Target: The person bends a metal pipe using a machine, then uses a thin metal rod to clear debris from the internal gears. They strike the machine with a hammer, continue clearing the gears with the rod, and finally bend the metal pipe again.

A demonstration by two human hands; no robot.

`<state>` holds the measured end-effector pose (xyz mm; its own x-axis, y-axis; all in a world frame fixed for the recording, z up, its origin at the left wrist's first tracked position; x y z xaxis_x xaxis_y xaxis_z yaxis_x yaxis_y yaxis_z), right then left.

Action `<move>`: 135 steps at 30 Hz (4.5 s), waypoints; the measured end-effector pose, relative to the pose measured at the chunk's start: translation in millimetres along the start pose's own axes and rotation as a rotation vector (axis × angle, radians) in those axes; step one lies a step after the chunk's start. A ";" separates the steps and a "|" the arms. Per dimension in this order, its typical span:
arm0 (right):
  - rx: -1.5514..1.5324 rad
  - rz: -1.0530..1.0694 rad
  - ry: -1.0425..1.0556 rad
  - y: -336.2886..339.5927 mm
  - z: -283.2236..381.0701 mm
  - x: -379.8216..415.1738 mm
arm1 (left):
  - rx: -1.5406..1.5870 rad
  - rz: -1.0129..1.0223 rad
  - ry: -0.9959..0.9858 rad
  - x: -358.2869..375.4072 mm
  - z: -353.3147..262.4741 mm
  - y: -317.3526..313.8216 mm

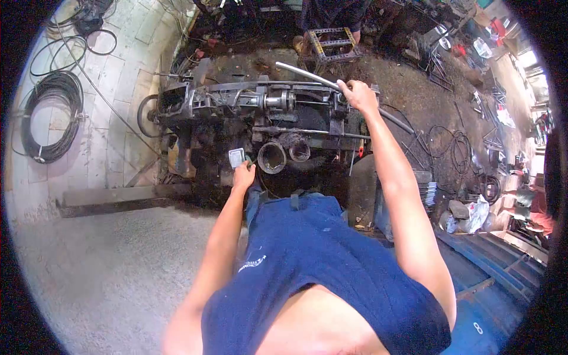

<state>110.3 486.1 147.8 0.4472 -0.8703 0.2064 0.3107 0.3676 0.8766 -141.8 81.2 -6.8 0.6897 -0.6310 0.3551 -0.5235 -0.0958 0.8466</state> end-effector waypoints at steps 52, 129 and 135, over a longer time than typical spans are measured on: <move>0.045 0.024 0.018 -3.5 -3.0 -2.4 | 0.001 0.070 -0.119 -3.1 8.4 1.7; 0.059 0.007 -0.033 -5.2 3.9 -0.6 | 0.046 -0.064 -0.032 9.8 0.4 -8.9; 0.051 0.013 -0.034 -4.3 1.5 -1.3 | 0.030 -0.079 -0.016 12.3 -2.8 -7.0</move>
<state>107.2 485.1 144.4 0.4215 -0.8768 0.2315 0.2619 0.3621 0.8946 -128.2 76.3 -7.3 0.7213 -0.6330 0.2812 -0.4828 -0.1684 0.8594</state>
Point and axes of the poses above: each hand's wrist, its own x-axis away from the middle knuckle, its own y-axis out of the back of the hand, z = x × y, the point moved 3 cm from there along -x, towards the middle knuckle
